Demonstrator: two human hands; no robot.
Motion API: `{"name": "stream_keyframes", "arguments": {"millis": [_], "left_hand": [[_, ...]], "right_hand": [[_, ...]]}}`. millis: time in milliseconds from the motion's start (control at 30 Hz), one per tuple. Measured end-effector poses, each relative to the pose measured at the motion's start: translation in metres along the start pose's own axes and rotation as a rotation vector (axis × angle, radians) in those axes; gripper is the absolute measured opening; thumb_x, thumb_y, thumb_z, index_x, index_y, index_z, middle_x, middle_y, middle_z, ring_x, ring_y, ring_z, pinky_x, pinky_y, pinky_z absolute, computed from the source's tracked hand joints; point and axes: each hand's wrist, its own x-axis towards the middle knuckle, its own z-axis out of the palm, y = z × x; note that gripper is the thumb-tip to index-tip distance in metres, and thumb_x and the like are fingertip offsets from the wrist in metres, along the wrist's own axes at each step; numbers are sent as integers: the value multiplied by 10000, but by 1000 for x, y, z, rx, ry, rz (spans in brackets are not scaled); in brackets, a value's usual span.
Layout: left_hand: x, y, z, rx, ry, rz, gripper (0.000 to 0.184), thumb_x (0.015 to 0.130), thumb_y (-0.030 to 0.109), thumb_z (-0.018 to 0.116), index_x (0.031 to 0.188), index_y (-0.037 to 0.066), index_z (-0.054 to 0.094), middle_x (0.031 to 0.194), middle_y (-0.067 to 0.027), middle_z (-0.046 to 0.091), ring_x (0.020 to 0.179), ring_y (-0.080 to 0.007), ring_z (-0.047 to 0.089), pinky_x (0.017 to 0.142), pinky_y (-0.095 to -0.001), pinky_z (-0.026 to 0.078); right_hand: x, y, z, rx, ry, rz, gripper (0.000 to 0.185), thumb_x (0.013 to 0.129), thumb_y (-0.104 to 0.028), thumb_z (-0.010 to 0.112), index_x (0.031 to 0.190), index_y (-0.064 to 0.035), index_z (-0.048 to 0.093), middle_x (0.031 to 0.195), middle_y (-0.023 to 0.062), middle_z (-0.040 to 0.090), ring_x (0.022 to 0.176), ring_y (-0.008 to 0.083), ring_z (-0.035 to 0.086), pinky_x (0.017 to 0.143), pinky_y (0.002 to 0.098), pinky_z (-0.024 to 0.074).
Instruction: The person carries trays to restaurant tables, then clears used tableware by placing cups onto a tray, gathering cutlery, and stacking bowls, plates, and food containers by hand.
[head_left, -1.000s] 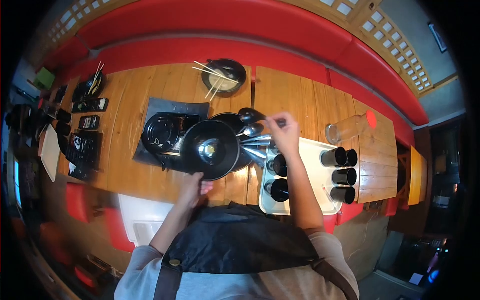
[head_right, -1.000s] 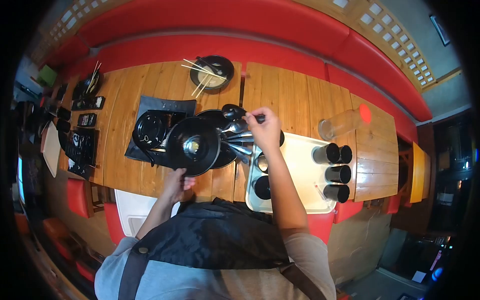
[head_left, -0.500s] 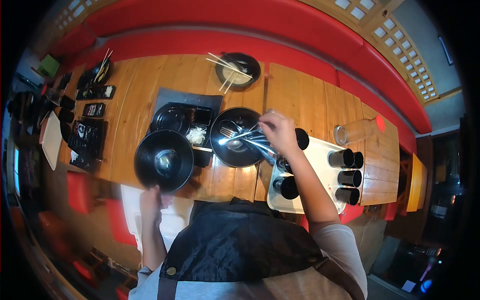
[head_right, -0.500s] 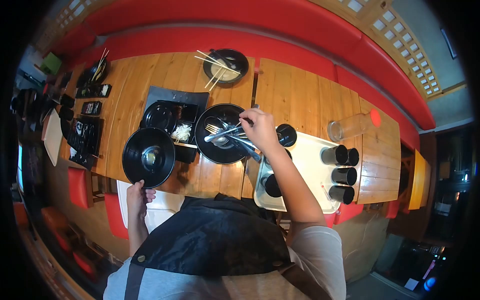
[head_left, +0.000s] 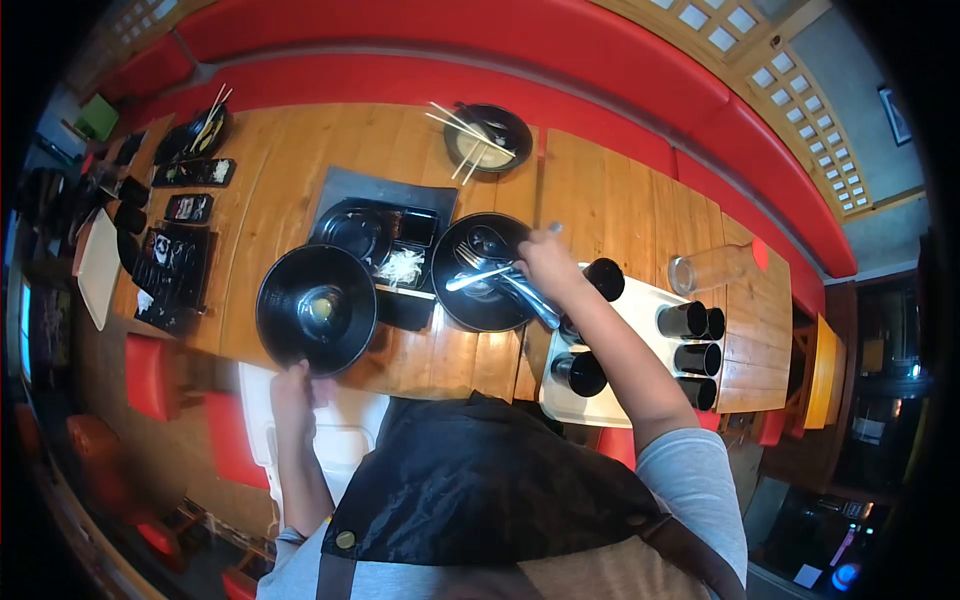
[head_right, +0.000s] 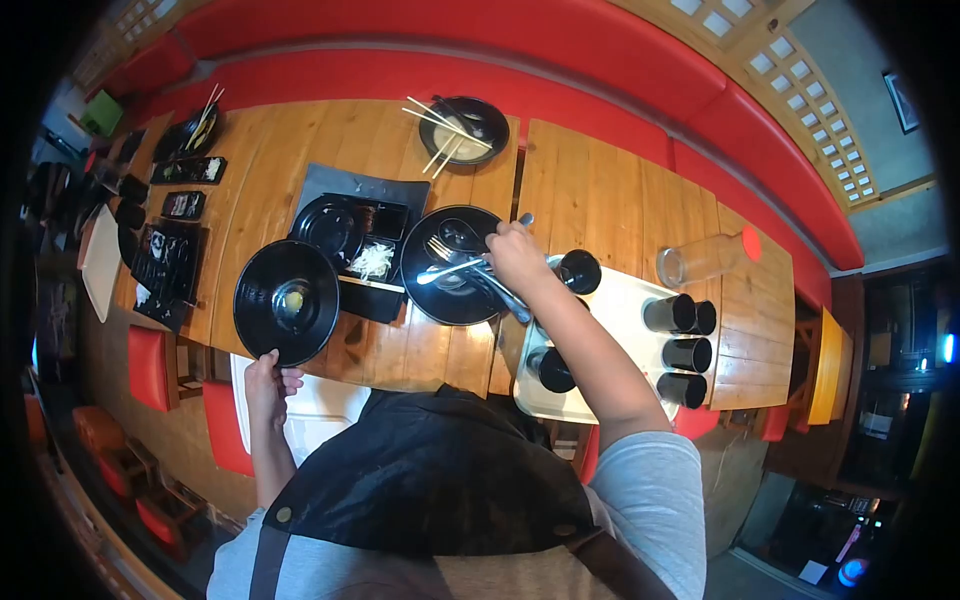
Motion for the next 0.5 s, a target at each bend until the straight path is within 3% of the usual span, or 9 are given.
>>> {"name": "stream_keyframes", "arguments": {"millis": [300,367,400,467,500], "left_hand": [[4,-9,-1,-16,5,-1,295,850,262,452,829,-17,548,584,-116,591,432,-126,542,378,-196,401],[3,-9,1,-27,11,-21,293,850,259,452,827,-19,545,583,-116,590,430,-130,544,374,-198,399],[3,-9,1,-26,10,-19,293,850,259,452,827,-19,545,583,-116,590,430,-130,544,374,-198,399],[5,-10,2,-22,-9,-9,286,848,258,456,821,-12,544,585,-119,592,427,-133,545,370,-202,398],[6,-9,4,-15,-17,-7,286,848,258,456,821,-12,544,585,-119,592,427,-133,545,370,-202,398]], "right_hand": [[7,6,24,-165,11,148,171,709,-14,578,862,37,522,885,199,566,850,319,572,732,382,480],[-3,-1,17,70,48,424,168,735,-39,600,844,38,497,803,170,568,689,253,588,575,349,482],[-6,-9,19,70,50,425,168,735,-39,600,844,38,497,803,170,568,689,253,588,575,349,482],[-10,-33,28,1308,112,913,222,789,-151,633,759,10,484,575,83,489,430,187,469,377,301,372],[-8,-46,34,1406,159,1002,220,786,-151,642,742,-1,488,561,58,464,405,150,426,348,272,327]]}}
